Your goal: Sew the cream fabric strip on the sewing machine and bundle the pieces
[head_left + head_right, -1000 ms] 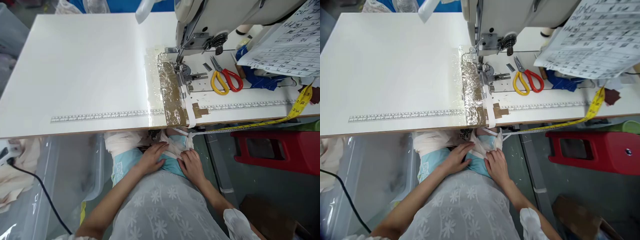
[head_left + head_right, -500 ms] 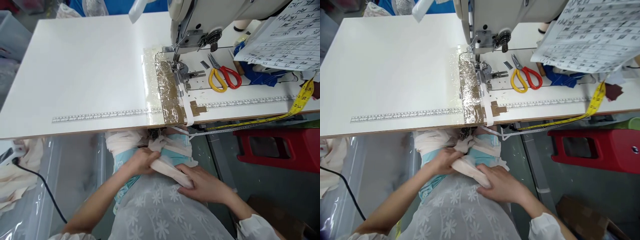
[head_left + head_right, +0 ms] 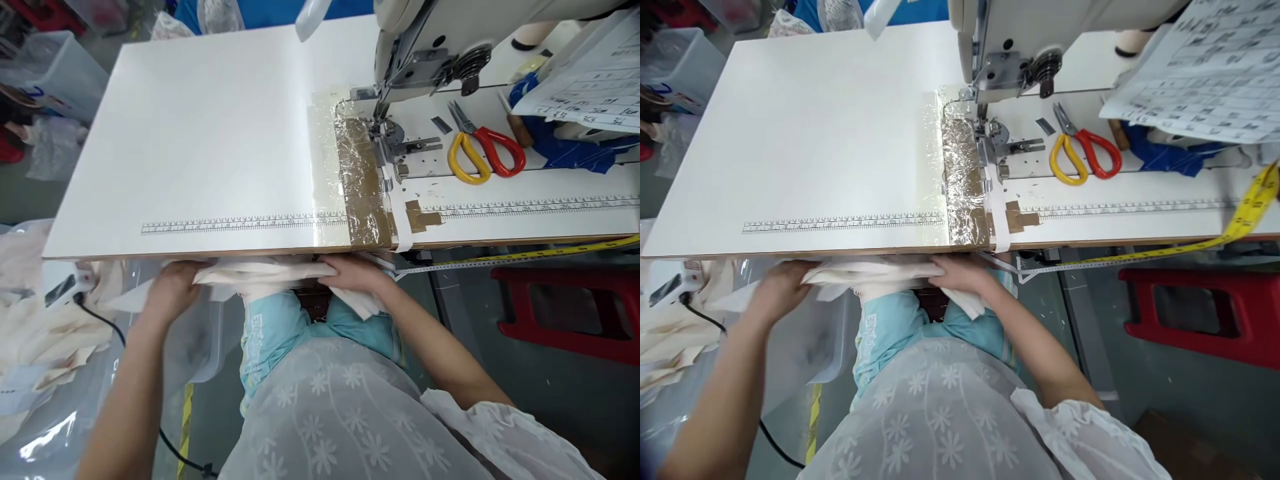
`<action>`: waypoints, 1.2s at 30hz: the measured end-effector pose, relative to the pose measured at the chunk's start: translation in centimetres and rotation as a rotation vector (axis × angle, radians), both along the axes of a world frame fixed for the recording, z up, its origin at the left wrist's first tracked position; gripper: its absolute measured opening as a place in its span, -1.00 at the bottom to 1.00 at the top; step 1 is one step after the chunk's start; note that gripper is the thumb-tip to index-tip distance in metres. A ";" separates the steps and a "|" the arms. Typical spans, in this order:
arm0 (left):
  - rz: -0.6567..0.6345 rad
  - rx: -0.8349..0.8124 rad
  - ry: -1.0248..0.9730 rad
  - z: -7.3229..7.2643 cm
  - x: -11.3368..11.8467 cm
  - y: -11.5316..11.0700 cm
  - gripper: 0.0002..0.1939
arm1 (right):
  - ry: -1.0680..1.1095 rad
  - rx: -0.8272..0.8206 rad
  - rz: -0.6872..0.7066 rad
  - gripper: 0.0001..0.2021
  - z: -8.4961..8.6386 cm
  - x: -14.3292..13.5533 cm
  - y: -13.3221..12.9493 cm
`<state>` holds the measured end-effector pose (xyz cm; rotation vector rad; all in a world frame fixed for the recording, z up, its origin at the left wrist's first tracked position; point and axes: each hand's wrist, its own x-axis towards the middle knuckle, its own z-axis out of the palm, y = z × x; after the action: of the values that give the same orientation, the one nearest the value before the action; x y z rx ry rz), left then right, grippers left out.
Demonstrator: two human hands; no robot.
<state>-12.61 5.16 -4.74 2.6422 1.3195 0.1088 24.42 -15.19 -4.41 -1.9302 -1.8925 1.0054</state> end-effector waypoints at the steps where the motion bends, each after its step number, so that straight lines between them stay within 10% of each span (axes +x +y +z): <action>1: 0.015 -0.040 0.041 -1.9 0.6 -0.1 -0.52 | -0.113 0.018 -0.060 -0.69 -0.8 0.6 -0.2; 5: 0.090 -0.121 0.092 -5.5 2.0 -2.3 -0.34 | -0.322 0.076 -0.187 -0.66 -3.1 2.7 -3.7; 11: 0.188 0.032 -0.404 -2.2 5.7 -8.6 -0.58 | -0.458 0.315 -0.283 -0.77 -5.0 3.1 -10.0; 16: -0.208 -0.568 -0.632 -3.0 14.1 -15.7 -0.69 | -0.387 0.419 -0.268 -0.68 -5.4 2.3 -11.3; 19: -0.342 -0.521 -0.660 -4.2 17.4 -16.5 -0.71 | -0.449 0.453 -0.284 -0.68 -5.4 2.4 -11.5; 23: -0.215 -0.498 -0.622 -3.6 17.6 -14.5 -0.70 | -0.532 0.439 -0.245 -0.67 -5.6 2.8 -11.4; 29: -0.075 -1.458 -0.457 -3.6 17.9 -17.9 -0.55 | -0.326 0.561 -0.312 -0.69 -4.0 1.5 -11.8; 36: 0.461 -1.844 -0.868 -4.6 22.1 -22.8 -0.45 | -0.147 0.602 -0.386 -0.80 -0.1 -0.6 -12.8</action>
<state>9.49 -17.65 -9.34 0.5792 0.8081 0.0351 23.78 -28.02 -4.53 -1.9056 -1.5493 0.1558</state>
